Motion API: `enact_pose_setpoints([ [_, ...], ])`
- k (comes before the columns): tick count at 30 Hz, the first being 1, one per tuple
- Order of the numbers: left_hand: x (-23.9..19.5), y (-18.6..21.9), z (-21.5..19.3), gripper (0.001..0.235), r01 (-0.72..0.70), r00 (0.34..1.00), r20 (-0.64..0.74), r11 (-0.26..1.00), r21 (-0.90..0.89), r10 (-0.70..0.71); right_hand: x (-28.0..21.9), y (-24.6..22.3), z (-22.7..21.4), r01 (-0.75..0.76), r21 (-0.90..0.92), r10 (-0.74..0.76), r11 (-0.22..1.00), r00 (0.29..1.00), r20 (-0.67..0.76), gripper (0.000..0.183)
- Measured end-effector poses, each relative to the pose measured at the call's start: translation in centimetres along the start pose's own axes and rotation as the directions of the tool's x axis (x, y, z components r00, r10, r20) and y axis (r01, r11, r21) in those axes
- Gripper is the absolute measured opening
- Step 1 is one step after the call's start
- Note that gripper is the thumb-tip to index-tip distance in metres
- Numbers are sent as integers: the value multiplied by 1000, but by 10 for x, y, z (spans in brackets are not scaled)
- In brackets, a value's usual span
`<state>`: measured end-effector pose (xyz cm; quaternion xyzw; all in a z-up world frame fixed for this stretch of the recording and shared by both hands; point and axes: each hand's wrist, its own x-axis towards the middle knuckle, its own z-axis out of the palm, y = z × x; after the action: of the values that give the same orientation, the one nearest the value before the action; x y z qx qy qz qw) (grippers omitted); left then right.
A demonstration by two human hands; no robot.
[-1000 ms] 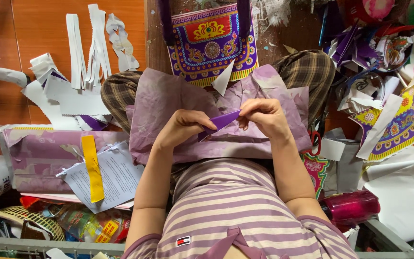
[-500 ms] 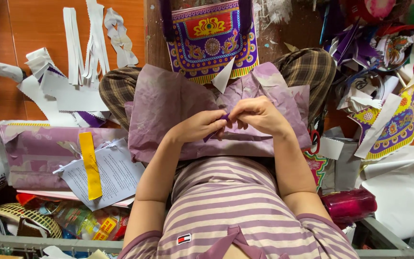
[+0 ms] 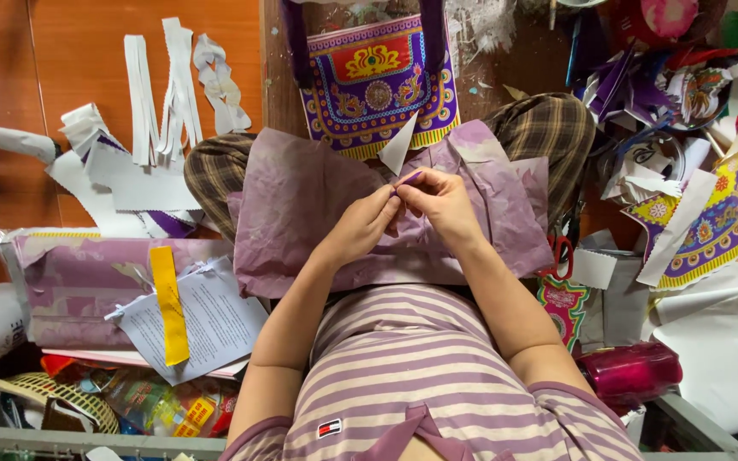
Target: Folding and assembling small paper components for a craft project
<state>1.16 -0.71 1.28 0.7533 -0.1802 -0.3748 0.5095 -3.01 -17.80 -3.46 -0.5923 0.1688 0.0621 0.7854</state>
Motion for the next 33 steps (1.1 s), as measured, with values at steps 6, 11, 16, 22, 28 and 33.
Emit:
enact_pose_setpoints([
  [6,6,-29,3,35,13,1000,-25,997,-77,-15,1,20,-4,96,81,-90,992,993,-75,4],
  [11,-2,-7,-1,36,14,999,-30,998,54,-13,0,10,-1,113,60,-105,992,986,-128,6],
  [16,-2,-13,4,36,-13,997,-78,992,129,23,-1,2,0,167,18,-161,986,968,-194,9],
  [22,-3,-15,3,35,-10,987,-160,999,38,16,-2,-29,-9,179,-83,-196,980,931,-308,8],
  [28,-3,-10,3,27,-24,989,-142,995,101,38,-8,4,13,193,-162,-213,968,970,-116,5],
  [33,-16,-42,-4,26,19,995,-98,999,36,-15,0,-22,1,232,-48,-236,972,941,-244,5],
])
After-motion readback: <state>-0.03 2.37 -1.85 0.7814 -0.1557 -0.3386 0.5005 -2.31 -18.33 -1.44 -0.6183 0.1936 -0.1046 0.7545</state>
